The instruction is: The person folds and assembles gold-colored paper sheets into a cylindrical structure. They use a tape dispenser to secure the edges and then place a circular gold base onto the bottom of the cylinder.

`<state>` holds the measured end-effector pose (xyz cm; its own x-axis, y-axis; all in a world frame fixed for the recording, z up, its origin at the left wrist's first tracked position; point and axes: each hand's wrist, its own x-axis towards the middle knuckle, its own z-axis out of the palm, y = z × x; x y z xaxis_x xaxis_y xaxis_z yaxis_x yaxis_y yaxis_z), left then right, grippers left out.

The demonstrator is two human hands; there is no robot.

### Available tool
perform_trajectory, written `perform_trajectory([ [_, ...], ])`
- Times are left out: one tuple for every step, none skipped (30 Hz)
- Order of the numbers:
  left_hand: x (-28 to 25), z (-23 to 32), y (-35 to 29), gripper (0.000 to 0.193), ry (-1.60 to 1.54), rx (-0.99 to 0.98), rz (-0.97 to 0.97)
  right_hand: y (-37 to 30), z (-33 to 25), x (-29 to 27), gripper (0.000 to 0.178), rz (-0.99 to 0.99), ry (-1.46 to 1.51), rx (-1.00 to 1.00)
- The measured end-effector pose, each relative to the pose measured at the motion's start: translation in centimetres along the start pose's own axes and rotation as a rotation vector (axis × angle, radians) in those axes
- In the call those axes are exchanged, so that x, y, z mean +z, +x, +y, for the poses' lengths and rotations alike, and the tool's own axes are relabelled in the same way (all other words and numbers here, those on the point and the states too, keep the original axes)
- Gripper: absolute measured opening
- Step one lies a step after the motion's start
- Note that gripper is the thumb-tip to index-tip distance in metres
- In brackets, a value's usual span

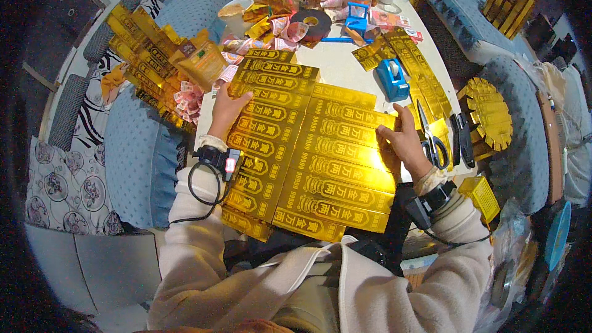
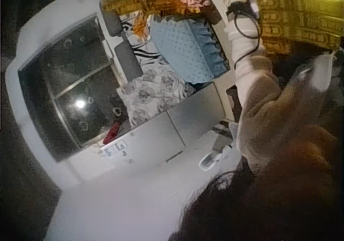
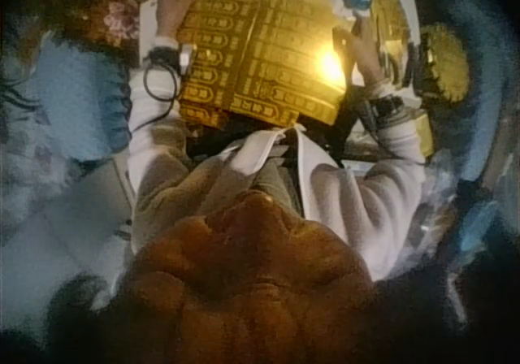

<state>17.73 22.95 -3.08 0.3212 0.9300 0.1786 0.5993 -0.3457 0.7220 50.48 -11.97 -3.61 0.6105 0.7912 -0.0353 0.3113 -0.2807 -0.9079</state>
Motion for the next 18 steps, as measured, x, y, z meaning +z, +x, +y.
perform_trajectory([
  [0.0, 0.2, -0.1, 0.078, 0.015, 0.005, 0.011, 0.0, 0.0, -0.1, 0.074, -0.02, -0.018, -0.008],
  [-0.1, 0.4, -0.1, 0.079, 0.018, 0.015, -0.004, 0.0, -0.1, -0.1, 0.074, -0.02, -0.05, 0.004],
  [-0.1, 0.5, 0.0, 0.08, 0.018, 0.014, -0.027, 0.0, -0.2, -0.1, 0.074, -0.028, -0.072, 0.011],
  [-0.1, 0.6, 0.0, 0.082, 0.018, -0.002, -0.057, 0.0, -0.3, 0.0, 0.074, -0.036, -0.093, 0.02],
  [-0.1, 0.6, 0.0, 0.085, 0.052, 0.011, -0.056, -0.1, -0.4, 0.0, 0.074, -0.034, -0.083, 0.036],
  [0.0, 0.7, 0.0, 0.088, 0.085, 0.01, -0.059, -0.1, -0.4, 0.1, 0.075, -0.033, -0.073, 0.051],
  [0.0, 0.8, 0.0, 0.091, 0.108, 0.008, -0.064, -0.2, -0.5, 0.2, 0.075, -0.029, -0.064, 0.064],
  [0.1, 1.0, -0.1, 0.095, 0.157, 0.017, -0.055, -0.3, -0.6, 0.2, 0.076, -0.019, -0.093, 0.048],
  [0.3, 1.2, -0.3, 0.098, 0.198, 0.023, -0.048, -0.4, -0.7, 0.3, 0.076, -0.008, -0.121, 0.03],
  [0.4, 1.5, -0.5, 0.101, 0.237, 0.018, -0.052, -0.4, -0.9, 0.4, 0.077, 0.006, -0.177, 0.014],
  [0.5, 1.7, -0.7, 0.104, 0.281, 0.011, -0.038, -0.4, -1.0, 0.5, 0.077, 0.005, -0.161, 0.009],
  [0.6, 1.9, -1.0, 0.107, 0.318, -0.007, -0.036, -0.3, -1.1, 0.6, 0.077, 0.009, -0.176, 0.004],
  [0.8, 2.1, -1.2, 0.11, 0.352, -0.011, -0.021, -0.3, -1.3, 0.6, 0.078, 0.017, -0.203, 0.01],
  [0.9, 2.3, -1.4, 0.113, 0.393, -0.015, -0.035, -0.3, -1.4, 0.7, 0.078, 0.016, -0.2, 0.004],
  [1.0, 2.4, -1.5, 0.116, 0.429, -0.005, -0.036, -0.3, -1.5, 0.8, 0.079, 0.02, -0.209, 0.007],
  [1.1, 2.6, -1.5, 0.119, 0.465, 0.006, -0.035, -0.3, -1.5, 0.8, 0.079, 0.027, -0.235, 0.021],
  [1.3, 2.7, -1.5, 0.129, 0.507, -0.008, -0.083, -0.3, -1.5, 0.9, 0.081, 0.031, -0.154, 0.059],
  [1.4, 2.9, -1.6, 0.13, 0.538, -0.005, -0.072, -0.3, -1.6, 0.9, 0.081, 0.036, -0.178, 0.053],
])
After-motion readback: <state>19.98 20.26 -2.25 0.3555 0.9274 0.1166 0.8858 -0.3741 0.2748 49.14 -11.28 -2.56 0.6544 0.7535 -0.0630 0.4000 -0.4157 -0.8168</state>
